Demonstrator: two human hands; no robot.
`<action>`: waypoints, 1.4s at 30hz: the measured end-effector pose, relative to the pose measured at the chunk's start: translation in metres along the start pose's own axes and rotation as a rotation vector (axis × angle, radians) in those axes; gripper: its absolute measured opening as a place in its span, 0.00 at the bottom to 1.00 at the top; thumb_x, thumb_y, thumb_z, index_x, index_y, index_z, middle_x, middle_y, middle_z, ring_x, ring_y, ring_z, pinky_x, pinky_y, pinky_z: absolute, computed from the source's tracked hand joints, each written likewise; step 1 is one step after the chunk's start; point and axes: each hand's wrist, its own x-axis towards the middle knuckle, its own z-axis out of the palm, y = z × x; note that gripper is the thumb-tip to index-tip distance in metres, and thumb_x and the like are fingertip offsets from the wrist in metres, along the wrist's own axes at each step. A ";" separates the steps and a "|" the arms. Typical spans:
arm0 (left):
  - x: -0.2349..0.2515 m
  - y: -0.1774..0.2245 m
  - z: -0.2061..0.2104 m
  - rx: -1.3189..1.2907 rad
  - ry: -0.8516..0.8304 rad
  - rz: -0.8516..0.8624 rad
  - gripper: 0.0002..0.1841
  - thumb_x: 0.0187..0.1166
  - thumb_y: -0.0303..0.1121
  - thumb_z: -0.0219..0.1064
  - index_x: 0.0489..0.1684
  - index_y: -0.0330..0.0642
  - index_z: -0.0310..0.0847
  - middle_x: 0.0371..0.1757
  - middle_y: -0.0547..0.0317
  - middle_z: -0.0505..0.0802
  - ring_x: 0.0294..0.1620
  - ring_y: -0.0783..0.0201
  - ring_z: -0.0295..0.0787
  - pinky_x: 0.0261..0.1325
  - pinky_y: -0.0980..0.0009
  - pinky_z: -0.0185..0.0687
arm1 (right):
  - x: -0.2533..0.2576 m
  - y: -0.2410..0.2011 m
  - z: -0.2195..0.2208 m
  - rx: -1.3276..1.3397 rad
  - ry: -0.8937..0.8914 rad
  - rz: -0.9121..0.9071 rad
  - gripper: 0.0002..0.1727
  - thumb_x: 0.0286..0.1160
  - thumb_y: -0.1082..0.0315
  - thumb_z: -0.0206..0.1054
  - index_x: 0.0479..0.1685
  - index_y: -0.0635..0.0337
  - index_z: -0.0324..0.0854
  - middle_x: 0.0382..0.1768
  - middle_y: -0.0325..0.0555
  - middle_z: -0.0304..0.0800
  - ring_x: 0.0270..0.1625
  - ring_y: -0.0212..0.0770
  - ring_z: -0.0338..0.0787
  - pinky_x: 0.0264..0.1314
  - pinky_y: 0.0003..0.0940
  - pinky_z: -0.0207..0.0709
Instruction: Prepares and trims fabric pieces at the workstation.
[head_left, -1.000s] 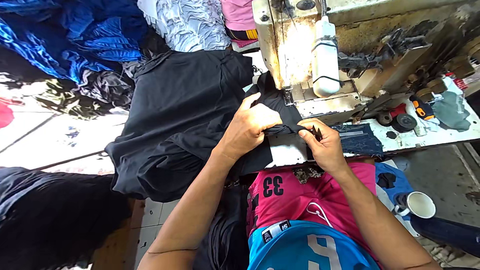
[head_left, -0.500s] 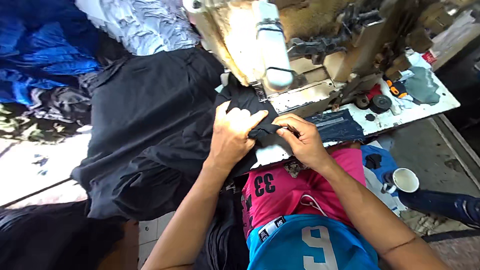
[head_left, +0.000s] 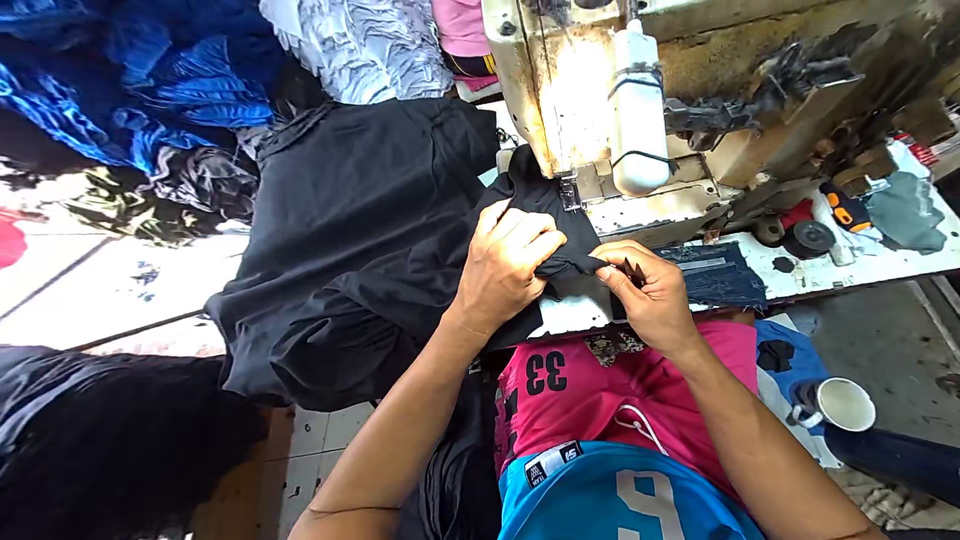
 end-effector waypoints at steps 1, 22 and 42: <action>0.000 0.000 0.000 -0.001 -0.001 0.001 0.11 0.78 0.33 0.66 0.49 0.46 0.94 0.52 0.57 0.94 0.58 0.53 0.88 0.78 0.43 0.68 | 0.000 0.000 0.000 0.000 0.002 0.000 0.08 0.80 0.76 0.66 0.49 0.62 0.91 0.54 0.44 0.92 0.52 0.35 0.92 0.52 0.30 0.89; -0.002 0.028 -0.012 -0.084 0.007 -0.171 0.22 0.69 0.47 0.79 0.55 0.44 0.88 0.72 0.49 0.85 0.76 0.51 0.78 0.85 0.48 0.67 | 0.025 -0.001 -0.003 -0.129 -0.117 -0.214 0.06 0.76 0.79 0.69 0.46 0.66 0.89 0.53 0.48 0.92 0.56 0.36 0.91 0.61 0.32 0.88; 0.007 -0.001 0.006 0.049 0.002 -0.059 0.17 0.76 0.24 0.62 0.57 0.46 0.93 0.59 0.58 0.95 0.59 0.54 0.88 0.58 0.55 0.77 | 0.009 -0.004 -0.001 0.128 0.039 -0.010 0.07 0.75 0.78 0.71 0.47 0.64 0.90 0.49 0.45 0.94 0.35 0.32 0.90 0.35 0.27 0.86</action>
